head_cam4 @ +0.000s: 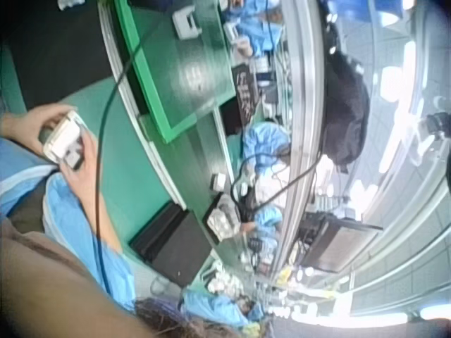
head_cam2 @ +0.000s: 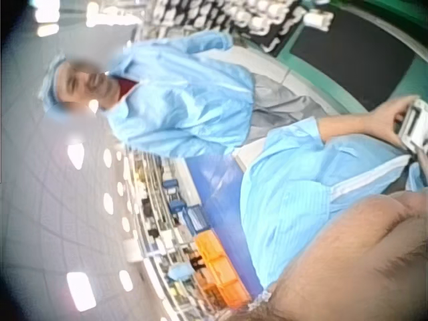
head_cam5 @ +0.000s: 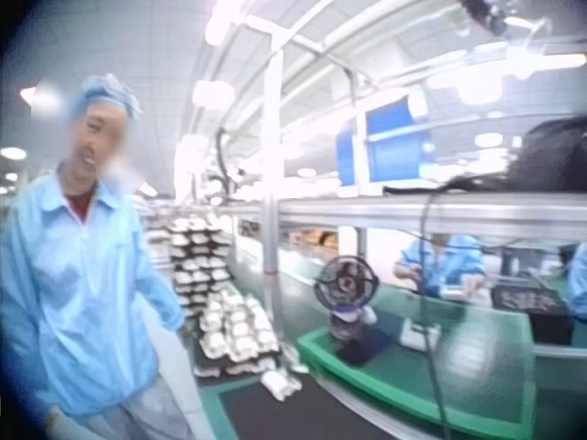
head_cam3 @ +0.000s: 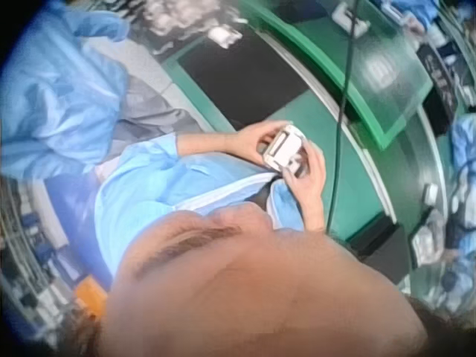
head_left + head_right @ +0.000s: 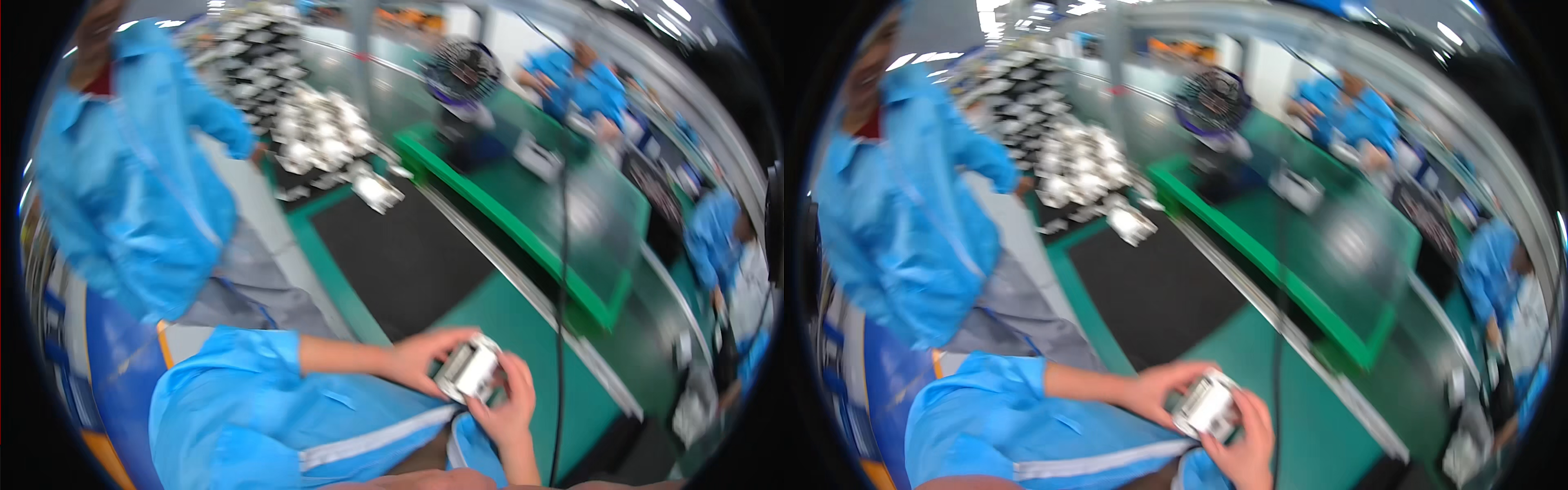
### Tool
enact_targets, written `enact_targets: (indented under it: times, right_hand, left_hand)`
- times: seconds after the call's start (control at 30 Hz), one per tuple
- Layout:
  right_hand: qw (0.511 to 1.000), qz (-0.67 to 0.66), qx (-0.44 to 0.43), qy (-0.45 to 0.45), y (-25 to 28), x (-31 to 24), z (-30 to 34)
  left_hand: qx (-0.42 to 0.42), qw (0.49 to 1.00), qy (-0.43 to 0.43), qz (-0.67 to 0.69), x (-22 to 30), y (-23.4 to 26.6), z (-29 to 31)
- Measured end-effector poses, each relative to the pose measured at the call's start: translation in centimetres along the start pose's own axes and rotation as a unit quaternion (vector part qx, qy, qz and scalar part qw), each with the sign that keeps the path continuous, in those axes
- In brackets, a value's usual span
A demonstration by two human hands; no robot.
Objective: The person assembles plastic housings and internal components for an electronic device by hand on a production line.
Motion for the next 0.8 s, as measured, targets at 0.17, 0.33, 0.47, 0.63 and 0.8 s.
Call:
enact_targets:
  times: [0.17,0.33,0.47,0.63,0.8]
  right_hand:
    - [0.999,0.025,-0.022,0.031,1.5,-3.5,-1.8]
    - [0.999,0.025,-0.012,0.040,2.0,-4.8,-2.0]
    - [0.996,0.036,-0.026,0.076,2.1,-6.1,-1.7]
    - [0.993,0.056,-0.024,0.097,1.7,-6.5,-1.0]
    - [0.994,0.042,-0.005,0.104,1.4,-7.1,-1.3]
  left_hand:
    - [-0.046,0.998,-0.013,0.037,3.3,0.2,-1.4]
    - [-0.077,0.993,-0.020,0.082,3.8,-0.4,-2.1]
    - [-0.097,0.991,-0.004,0.097,3.7,-1.1,-1.5]
    - [-0.110,0.988,-0.059,0.092,3.6,-1.0,-0.8]
    - [-0.111,0.983,-0.090,0.120,3.7,-0.8,-0.6]
Point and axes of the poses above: each hand's wrist, its own z-axis away from the middle knuckle, its own y-axis out of the back of the hand, x = y × z, the point moved 9 cm from there along -z, towards the middle knuckle, and after that the axes turned 5 degrees about x, right-handed, at the moved point
